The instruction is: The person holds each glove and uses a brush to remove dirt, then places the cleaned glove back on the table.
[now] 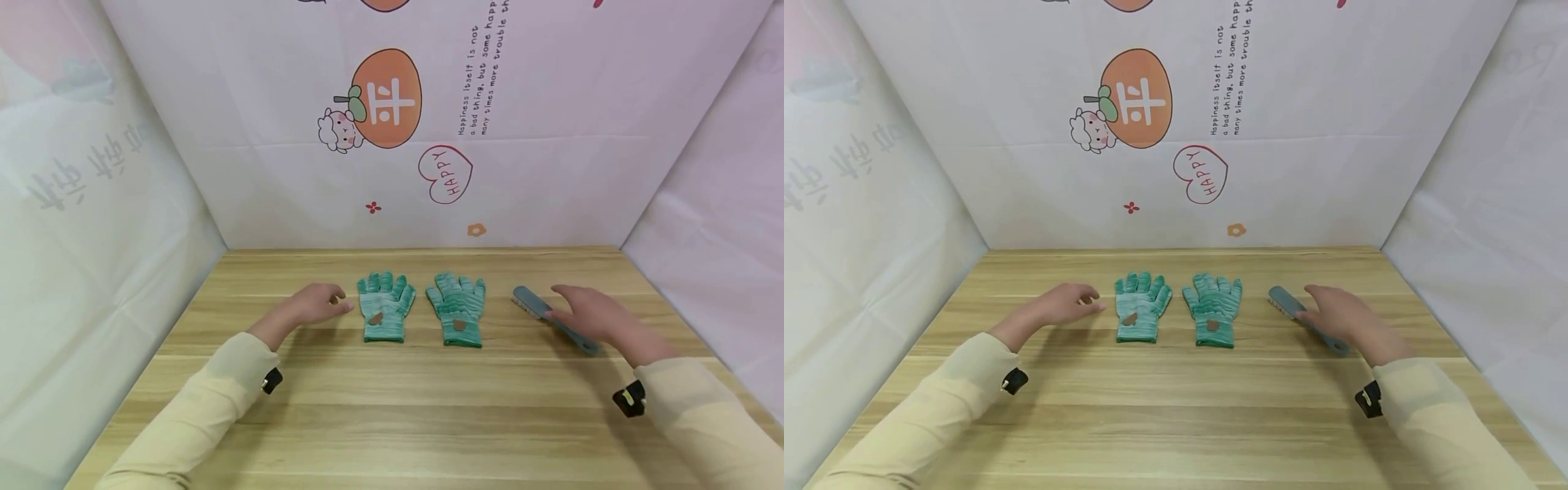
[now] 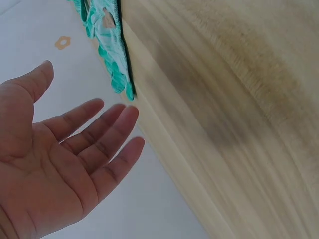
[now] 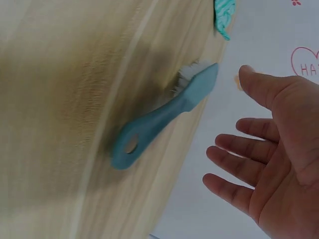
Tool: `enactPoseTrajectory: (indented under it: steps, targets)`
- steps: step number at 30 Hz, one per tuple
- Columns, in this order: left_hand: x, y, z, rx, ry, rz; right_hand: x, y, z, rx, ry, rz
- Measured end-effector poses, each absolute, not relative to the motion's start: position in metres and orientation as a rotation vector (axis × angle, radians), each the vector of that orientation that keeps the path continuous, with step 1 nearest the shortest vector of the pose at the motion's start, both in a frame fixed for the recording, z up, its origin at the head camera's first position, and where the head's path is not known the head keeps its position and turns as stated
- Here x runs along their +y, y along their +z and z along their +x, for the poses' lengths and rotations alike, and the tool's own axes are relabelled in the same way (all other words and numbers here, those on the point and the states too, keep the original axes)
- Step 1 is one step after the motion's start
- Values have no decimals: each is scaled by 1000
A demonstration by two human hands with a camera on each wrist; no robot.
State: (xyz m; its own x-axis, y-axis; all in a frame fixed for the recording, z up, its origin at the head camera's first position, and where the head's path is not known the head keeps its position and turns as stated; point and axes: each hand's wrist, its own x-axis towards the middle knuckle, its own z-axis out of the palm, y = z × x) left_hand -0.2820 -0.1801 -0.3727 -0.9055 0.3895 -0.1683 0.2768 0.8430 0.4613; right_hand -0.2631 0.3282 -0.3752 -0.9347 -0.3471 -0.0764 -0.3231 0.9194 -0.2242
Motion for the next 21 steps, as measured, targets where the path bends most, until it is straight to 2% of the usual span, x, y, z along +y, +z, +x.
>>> enactPoseTrajectory:
  steps: [21]
  targets:
    - [-159, -398, -295, 2582, 885, 245, 334, -393, -264, 2885, -354, -351]
